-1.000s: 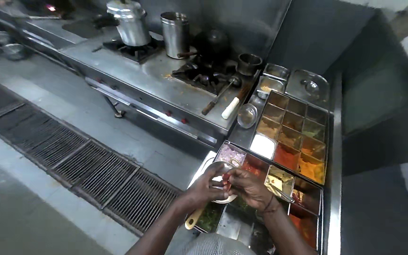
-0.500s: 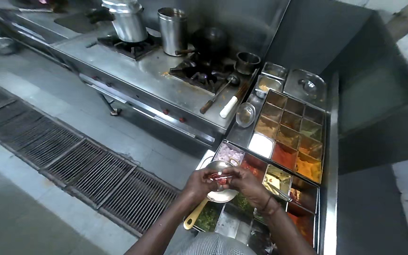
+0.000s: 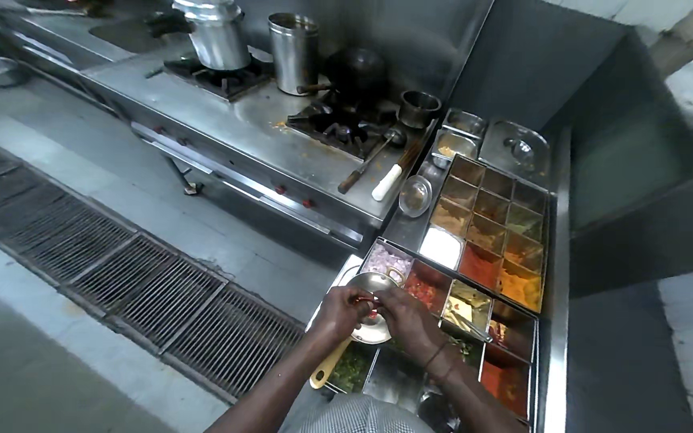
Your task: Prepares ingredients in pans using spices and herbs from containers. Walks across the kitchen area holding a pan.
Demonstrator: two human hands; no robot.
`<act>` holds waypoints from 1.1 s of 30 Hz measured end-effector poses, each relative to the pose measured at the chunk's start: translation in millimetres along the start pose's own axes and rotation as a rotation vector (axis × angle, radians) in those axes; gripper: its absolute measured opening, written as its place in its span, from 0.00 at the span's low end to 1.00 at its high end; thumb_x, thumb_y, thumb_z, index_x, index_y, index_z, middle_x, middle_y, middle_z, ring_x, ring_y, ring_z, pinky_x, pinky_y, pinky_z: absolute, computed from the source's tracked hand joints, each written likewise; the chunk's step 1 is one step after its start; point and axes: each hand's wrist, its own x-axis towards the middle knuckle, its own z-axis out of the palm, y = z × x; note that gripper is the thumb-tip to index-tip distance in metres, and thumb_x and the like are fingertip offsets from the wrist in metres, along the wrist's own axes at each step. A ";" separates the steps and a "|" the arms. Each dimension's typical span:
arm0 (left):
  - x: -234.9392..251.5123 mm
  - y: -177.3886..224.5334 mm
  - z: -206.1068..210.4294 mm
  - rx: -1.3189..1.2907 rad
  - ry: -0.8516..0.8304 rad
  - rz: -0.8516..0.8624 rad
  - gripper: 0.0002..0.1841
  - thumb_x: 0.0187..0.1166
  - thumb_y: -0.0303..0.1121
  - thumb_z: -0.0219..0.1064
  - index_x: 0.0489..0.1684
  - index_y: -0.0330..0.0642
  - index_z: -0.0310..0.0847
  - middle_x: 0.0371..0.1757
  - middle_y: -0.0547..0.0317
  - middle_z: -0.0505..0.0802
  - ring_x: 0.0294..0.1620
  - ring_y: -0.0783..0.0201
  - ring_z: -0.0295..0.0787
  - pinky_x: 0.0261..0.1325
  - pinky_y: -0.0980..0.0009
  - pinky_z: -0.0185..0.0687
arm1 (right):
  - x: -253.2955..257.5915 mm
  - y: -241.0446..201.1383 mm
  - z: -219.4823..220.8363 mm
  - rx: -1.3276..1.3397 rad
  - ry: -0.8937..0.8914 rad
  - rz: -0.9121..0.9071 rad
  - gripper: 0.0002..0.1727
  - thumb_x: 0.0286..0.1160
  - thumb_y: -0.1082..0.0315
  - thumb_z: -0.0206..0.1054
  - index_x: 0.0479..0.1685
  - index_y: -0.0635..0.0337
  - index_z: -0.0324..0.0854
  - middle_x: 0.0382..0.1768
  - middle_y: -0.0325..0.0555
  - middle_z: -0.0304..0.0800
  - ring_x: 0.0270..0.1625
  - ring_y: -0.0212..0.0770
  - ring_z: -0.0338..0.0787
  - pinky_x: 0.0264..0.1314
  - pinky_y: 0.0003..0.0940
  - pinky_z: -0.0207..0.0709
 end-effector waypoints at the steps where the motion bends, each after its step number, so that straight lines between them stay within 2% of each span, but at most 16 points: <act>1: 0.1 1.6 -0.6 0.006 -0.010 0.000 0.08 0.80 0.28 0.72 0.51 0.38 0.89 0.40 0.54 0.94 0.28 0.65 0.89 0.34 0.70 0.88 | -0.3 -0.7 0.7 -0.044 -0.012 0.001 0.12 0.81 0.67 0.66 0.57 0.57 0.89 0.48 0.53 0.90 0.49 0.51 0.93 0.52 0.48 0.89; 4: -0.2 7.9 -1.5 0.126 -0.046 0.020 0.14 0.81 0.30 0.71 0.62 0.43 0.85 0.46 0.55 0.94 0.32 0.65 0.91 0.37 0.68 0.89 | 0.1 -5.8 -3.5 -0.110 -0.128 0.060 0.12 0.86 0.63 0.60 0.53 0.58 0.88 0.50 0.52 0.89 0.51 0.51 0.93 0.54 0.48 0.88; 6: -1.8 10.7 -1.5 0.216 -0.071 0.091 0.17 0.83 0.30 0.69 0.69 0.47 0.82 0.50 0.57 0.94 0.33 0.66 0.91 0.39 0.67 0.90 | 3.2 -4.8 -7.7 -0.013 -0.225 0.134 0.15 0.89 0.61 0.57 0.55 0.58 0.86 0.51 0.52 0.90 0.54 0.50 0.92 0.60 0.50 0.84; 7: -2.2 11.0 -1.1 0.238 -0.083 0.128 0.17 0.83 0.29 0.68 0.69 0.47 0.83 0.50 0.58 0.94 0.33 0.67 0.91 0.38 0.68 0.89 | 5.8 -0.8 -9.1 0.100 -0.253 0.174 0.15 0.89 0.61 0.57 0.54 0.61 0.86 0.48 0.53 0.90 0.52 0.51 0.91 0.60 0.52 0.83; 8: -2.5 11.1 -0.5 0.260 -0.091 0.152 0.16 0.83 0.29 0.68 0.68 0.46 0.83 0.49 0.59 0.94 0.33 0.68 0.90 0.39 0.68 0.89 | 8.2 4.8 -9.8 0.222 -0.280 0.220 0.15 0.90 0.61 0.57 0.51 0.62 0.87 0.42 0.53 0.90 0.46 0.49 0.90 0.54 0.50 0.82; 11: -0.7 6.9 0.5 0.328 -0.106 0.206 0.16 0.83 0.30 0.68 0.67 0.49 0.85 0.50 0.60 0.94 0.35 0.68 0.92 0.42 0.67 0.90 | 9.4 21.6 -7.7 0.600 -0.345 0.379 0.15 0.90 0.60 0.58 0.45 0.59 0.86 0.27 0.41 0.78 0.26 0.35 0.74 0.31 0.33 0.70; 14: 0.5 5.9 -0.3 0.329 -0.150 0.286 0.22 0.80 0.30 0.72 0.73 0.53 0.81 0.49 0.61 0.94 0.38 0.68 0.93 0.45 0.67 0.93 | 6.7 30.4 -9.1 0.924 -0.369 0.493 0.13 0.89 0.61 0.57 0.37 0.55 0.83 0.19 0.33 0.70 0.16 0.25 0.63 0.17 0.21 0.57; 16: 2.2 5.1 -1.5 0.361 -0.146 0.347 0.22 0.79 0.32 0.73 0.73 0.53 0.81 0.50 0.61 0.94 0.40 0.68 0.93 0.47 0.66 0.93 | 7.2 32.3 -11.5 1.029 -0.396 0.522 0.14 0.90 0.62 0.56 0.36 0.55 0.81 0.18 0.31 0.68 0.13 0.23 0.60 0.14 0.18 0.53; 18: 3.4 4.6 -1.1 0.389 -0.107 0.387 0.16 0.79 0.32 0.73 0.64 0.48 0.86 0.47 0.60 0.94 0.40 0.68 0.92 0.49 0.65 0.92 | 9.0 34.7 -11.5 0.931 -0.398 0.458 0.15 0.90 0.60 0.56 0.37 0.56 0.82 0.19 0.34 0.71 0.15 0.26 0.64 0.16 0.20 0.58; 19: 4.1 4.3 -0.1 0.388 -0.076 0.392 0.12 0.79 0.32 0.73 0.58 0.45 0.87 0.44 0.60 0.94 0.37 0.67 0.92 0.46 0.65 0.91 | 9.9 34.2 -13.1 0.811 -0.394 0.399 0.15 0.90 0.59 0.57 0.40 0.58 0.84 0.21 0.36 0.74 0.18 0.28 0.69 0.20 0.24 0.64; 21: 4.7 3.8 1.0 0.374 -0.027 0.346 0.07 0.81 0.32 0.72 0.51 0.44 0.88 0.40 0.60 0.94 0.31 0.68 0.91 0.39 0.66 0.92 | 10.5 26.3 -19.1 0.558 -0.372 0.284 0.15 0.89 0.56 0.60 0.46 0.58 0.85 0.27 0.42 0.80 0.25 0.35 0.78 0.30 0.34 0.74; 23: 4.2 6.7 1.6 0.321 -0.020 0.239 0.07 0.82 0.33 0.70 0.50 0.44 0.88 0.37 0.59 0.94 0.26 0.67 0.90 0.34 0.67 0.91 | 9.8 18.1 -23.0 0.336 -0.313 0.172 0.14 0.86 0.55 0.64 0.51 0.56 0.86 0.35 0.46 0.88 0.36 0.43 0.87 0.44 0.46 0.82; 26: 3.3 12.0 1.1 0.234 -0.042 0.151 0.08 0.85 0.34 0.68 0.51 0.42 0.88 0.35 0.57 0.93 0.25 0.65 0.90 0.32 0.67 0.90 | 7.5 11.4 -19.3 0.153 -0.172 0.063 0.14 0.88 0.58 0.61 0.48 0.58 0.87 0.40 0.49 0.89 0.44 0.48 0.90 0.52 0.51 0.84; 29: 3.2 14.2 -2.8 0.283 -0.101 0.163 0.10 0.89 0.35 0.62 0.55 0.42 0.86 0.38 0.56 0.93 0.27 0.66 0.90 0.35 0.67 0.91 | 8.7 8.7 -18.9 0.072 -0.164 0.070 0.14 0.89 0.61 0.59 0.48 0.59 0.87 0.42 0.51 0.90 0.48 0.51 0.92 0.54 0.52 0.84; 31: 3.5 15.0 -5.7 0.331 -0.126 0.150 0.12 0.90 0.39 0.60 0.53 0.42 0.86 0.36 0.56 0.93 0.27 0.65 0.91 0.35 0.66 0.91 | 9.7 9.7 -19.5 0.047 -0.190 0.051 0.15 0.89 0.59 0.58 0.46 0.58 0.87 0.41 0.49 0.90 0.47 0.50 0.91 0.52 0.52 0.84; 33: 3.0 17.0 -7.5 0.305 -0.158 0.115 0.13 0.91 0.40 0.59 0.50 0.40 0.86 0.32 0.56 0.91 0.24 0.65 0.87 0.31 0.68 0.87 | 9.9 13.6 -21.1 0.100 -0.205 0.004 0.16 0.90 0.59 0.58 0.43 0.58 0.87 0.37 0.49 0.89 0.43 0.49 0.90 0.50 0.52 0.83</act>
